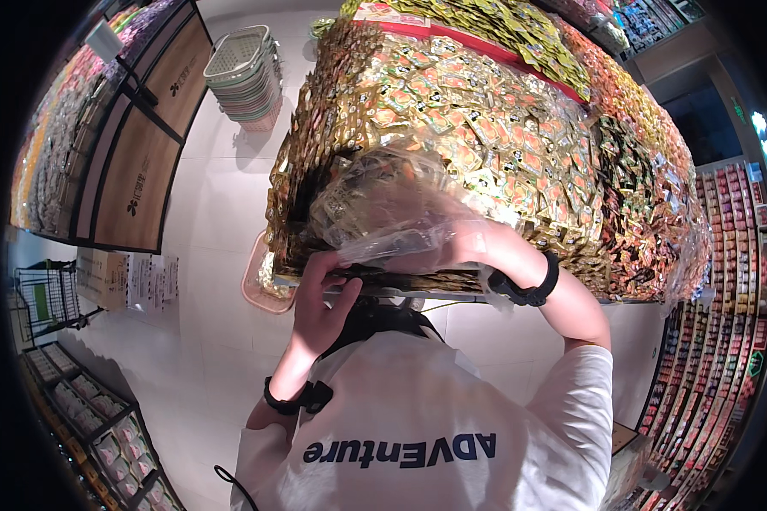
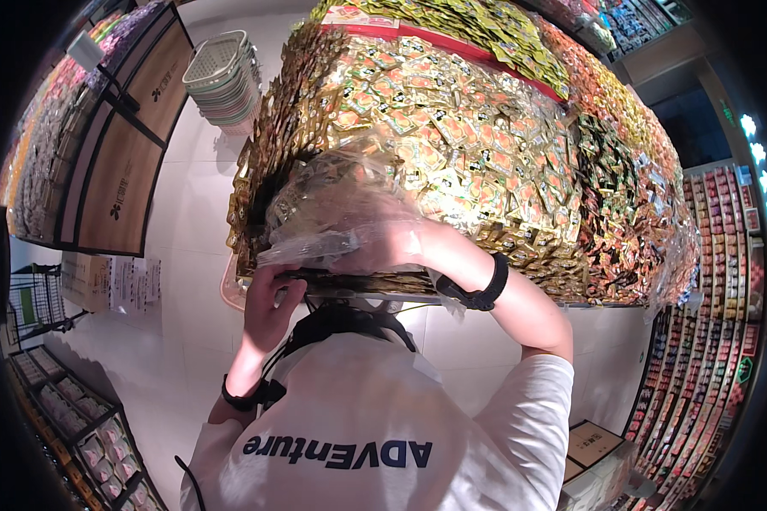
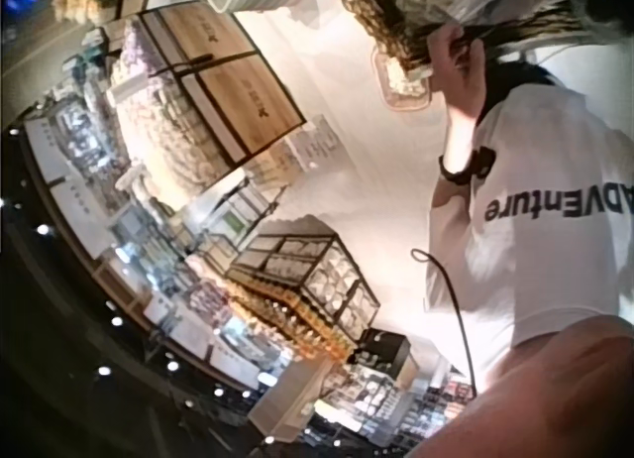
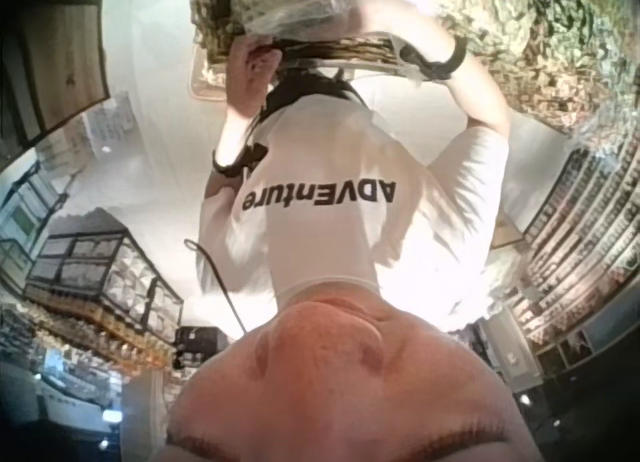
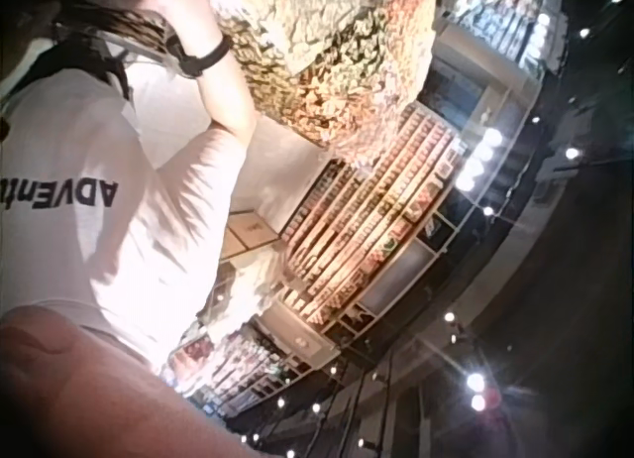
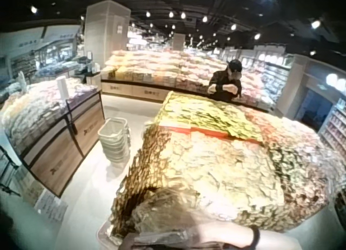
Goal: The person takes snack packets out of a large plastic bag and places them onto a display shelf, arranging them alongside other similar packets.
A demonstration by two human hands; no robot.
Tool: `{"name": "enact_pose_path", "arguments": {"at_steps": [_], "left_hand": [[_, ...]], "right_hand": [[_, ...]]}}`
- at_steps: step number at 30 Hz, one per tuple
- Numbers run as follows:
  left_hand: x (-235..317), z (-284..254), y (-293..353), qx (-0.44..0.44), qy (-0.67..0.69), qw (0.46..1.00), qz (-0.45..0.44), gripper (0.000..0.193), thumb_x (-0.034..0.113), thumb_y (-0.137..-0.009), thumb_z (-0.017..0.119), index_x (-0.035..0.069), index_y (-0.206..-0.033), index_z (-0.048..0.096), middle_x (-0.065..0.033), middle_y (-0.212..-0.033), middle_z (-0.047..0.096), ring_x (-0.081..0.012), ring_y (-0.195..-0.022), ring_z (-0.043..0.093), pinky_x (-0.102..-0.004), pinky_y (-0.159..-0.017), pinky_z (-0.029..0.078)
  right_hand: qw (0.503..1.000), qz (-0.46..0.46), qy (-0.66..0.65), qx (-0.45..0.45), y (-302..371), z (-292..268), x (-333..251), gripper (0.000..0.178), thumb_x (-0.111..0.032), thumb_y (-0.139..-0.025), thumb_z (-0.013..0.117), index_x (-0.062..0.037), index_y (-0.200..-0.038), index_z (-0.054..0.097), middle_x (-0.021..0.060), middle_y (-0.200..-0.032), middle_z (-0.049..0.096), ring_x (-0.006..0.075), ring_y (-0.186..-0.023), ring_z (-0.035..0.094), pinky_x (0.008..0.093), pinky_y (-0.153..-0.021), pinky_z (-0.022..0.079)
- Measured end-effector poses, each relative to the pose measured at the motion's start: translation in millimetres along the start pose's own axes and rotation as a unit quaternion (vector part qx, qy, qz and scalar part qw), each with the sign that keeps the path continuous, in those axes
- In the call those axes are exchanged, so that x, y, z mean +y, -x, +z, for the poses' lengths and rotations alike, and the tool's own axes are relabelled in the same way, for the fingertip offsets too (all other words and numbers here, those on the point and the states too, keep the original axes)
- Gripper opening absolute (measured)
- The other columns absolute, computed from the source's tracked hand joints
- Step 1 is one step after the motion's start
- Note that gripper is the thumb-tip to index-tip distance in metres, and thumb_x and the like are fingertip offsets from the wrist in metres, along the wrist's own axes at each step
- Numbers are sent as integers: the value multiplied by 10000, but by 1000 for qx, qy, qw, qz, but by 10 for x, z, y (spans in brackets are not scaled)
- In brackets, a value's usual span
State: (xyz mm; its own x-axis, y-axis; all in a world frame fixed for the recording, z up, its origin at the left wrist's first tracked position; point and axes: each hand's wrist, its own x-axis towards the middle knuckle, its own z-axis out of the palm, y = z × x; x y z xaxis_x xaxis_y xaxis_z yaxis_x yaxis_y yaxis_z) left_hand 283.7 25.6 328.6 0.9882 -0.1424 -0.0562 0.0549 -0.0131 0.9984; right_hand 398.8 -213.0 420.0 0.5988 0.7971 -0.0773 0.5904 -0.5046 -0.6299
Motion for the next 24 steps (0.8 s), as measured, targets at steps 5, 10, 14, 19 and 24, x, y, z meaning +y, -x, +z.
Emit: {"name": "enact_pose_path", "arguments": {"at_steps": [5,10,14,19,24], "left_hand": [[44,-49,10,-14,3,1000,15,320,74,-925,663,22,-1227,568,-60,-1117,623,-148,-1050,609,-292,-901,498],[-6,-80,109,-11,49,999,-19,317,82,-929,664,8,-1228,586,-87,-1131,656,-145,-1024,632,-289,-903,505],[8,-126,160,-8,59,998,-28,305,85,-936,657,-1,-1221,591,-90,-1110,664,-143,-1010,641,-289,-897,512],[-2,-173,180,-8,55,998,-38,288,84,-940,648,0,-1212,598,-77,-1072,673,-138,-999,642,-289,-891,513],[38,-138,205,-25,54,998,-28,266,84,-942,647,7,-1195,616,-79,-1071,686,-143,-994,659,-291,-886,515]], "right_hand": [[973,-113,201,27,-141,137,102,530,-281,-836,746,-104,-1315,604,136,-1374,564,326,-1273,537,479,-1074,429],[995,-53,84,11,-248,9,13,689,-257,-750,767,-94,-1388,562,148,-1432,529,327,-1304,524,428,-1087,428],[964,-186,161,103,-325,58,131,404,-251,-795,656,-33,-1134,635,171,-1079,586,344,-992,596,430,-785,493],[995,-60,61,45,-387,211,87,550,-221,-790,661,-6,-1288,567,185,-1256,554,315,-1138,571,390,-931,488],[993,-47,-15,107,-408,352,232,501,-199,-816,630,1,-1269,552,186,-1176,599,298,-1070,604,368,-860,518]]}}
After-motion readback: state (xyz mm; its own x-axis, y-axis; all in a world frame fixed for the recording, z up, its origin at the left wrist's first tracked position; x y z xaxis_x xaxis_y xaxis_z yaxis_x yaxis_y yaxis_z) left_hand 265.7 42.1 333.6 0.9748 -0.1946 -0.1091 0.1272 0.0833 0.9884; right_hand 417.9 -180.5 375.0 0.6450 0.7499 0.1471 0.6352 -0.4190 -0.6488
